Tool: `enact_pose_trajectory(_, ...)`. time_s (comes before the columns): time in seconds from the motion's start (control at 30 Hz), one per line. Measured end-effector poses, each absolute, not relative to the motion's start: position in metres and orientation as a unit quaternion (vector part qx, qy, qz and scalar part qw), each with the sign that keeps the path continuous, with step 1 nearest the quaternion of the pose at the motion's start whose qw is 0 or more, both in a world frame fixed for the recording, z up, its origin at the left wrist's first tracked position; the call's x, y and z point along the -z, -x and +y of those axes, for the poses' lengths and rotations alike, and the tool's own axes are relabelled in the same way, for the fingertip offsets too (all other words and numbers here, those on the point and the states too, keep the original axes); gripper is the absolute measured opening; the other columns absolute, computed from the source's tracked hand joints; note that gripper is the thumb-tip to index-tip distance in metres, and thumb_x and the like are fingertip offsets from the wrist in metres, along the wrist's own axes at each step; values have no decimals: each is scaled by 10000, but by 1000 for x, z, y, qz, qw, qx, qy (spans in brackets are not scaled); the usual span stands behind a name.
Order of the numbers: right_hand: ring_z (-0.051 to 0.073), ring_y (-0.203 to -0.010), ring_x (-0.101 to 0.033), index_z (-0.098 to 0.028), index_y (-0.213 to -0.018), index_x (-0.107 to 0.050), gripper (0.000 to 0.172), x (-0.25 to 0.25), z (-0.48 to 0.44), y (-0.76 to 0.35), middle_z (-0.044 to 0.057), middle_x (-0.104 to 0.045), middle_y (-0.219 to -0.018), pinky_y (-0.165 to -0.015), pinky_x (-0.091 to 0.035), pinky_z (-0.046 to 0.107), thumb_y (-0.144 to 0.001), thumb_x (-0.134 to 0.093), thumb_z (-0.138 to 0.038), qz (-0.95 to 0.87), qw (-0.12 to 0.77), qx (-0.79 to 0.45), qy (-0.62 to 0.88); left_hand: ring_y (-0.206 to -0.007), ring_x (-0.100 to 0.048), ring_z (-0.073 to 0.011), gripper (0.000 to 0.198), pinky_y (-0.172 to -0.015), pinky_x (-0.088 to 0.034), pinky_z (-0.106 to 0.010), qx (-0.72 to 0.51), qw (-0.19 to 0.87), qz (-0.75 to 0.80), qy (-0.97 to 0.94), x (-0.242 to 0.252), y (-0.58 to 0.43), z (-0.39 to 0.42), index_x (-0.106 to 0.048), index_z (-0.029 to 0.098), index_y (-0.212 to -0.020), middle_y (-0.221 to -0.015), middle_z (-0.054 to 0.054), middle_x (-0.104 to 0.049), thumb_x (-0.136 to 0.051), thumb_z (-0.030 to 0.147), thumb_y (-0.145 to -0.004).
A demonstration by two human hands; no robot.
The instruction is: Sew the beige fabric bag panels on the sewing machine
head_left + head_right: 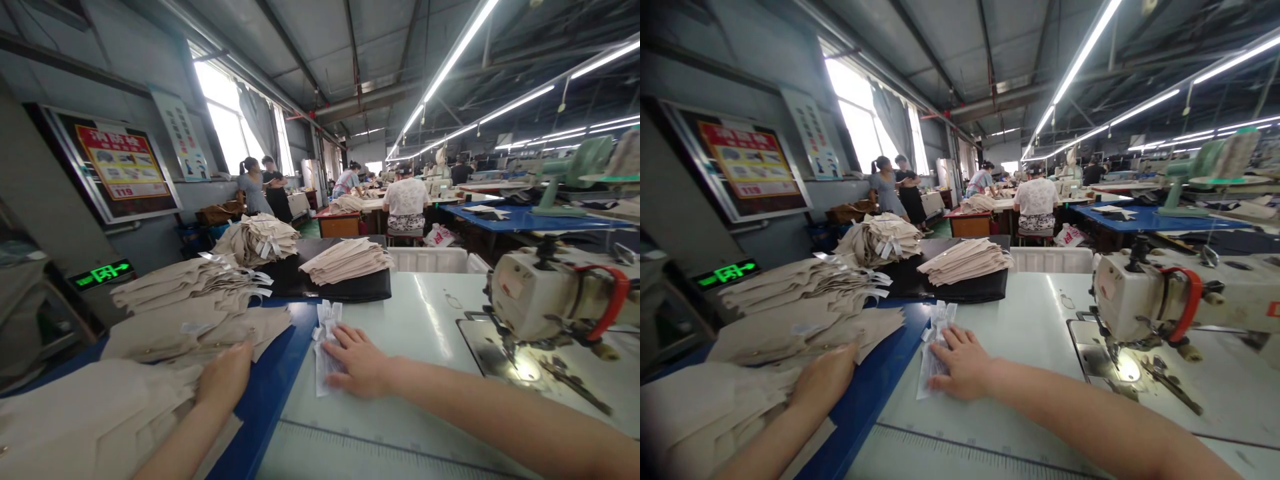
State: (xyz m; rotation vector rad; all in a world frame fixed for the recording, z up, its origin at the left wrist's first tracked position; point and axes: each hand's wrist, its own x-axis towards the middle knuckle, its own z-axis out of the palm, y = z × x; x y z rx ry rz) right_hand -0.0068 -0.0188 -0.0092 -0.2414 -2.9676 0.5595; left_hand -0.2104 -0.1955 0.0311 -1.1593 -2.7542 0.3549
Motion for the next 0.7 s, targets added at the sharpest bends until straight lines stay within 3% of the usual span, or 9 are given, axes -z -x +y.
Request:
enact_pose_trajectory(0.2, 398, -1494, -136, -115, -1536, -345, 711, 13, -40, 33, 233, -199, -1613, -1183, -173, 559, -984, -420, -556, -968, 62, -199, 141, -1018, -701, -295, 404, -799, -509, -380, -120, 67, -913, 383, -31, 211, -195, -664, 129, -994, -1070, -167, -731, -288, 1, -924)
enact_pose_trajectory(0.5, 361, -1476, -248, -171, -1516, -392, 628, 13, -44, 32, 190, -296, -1594, -1169, -256, 541, -985, -469, -496, -961, 121, -193, 155, -1045, -696, -290, 421, -818, -507, -375, -114, 64, -916, 379, -31, 211, -195, -666, 125, -1013, -1089, -174, -725, -272, 5, -931)
enact_pose_trajectory(0.7, 334, -1449, -324, -120, -1472, -452, 548, 9, -33, 15, 212, -372, -1550, -1169, -295, 511, -989, -492, -376, -959, 156, -189, 141, -1057, -695, -278, 384, -870, -502, -383, -99, 56, -919, 379, -31, 213, -196, -676, 130, -1041, -1074, -174, -733, -320, 33, -934)
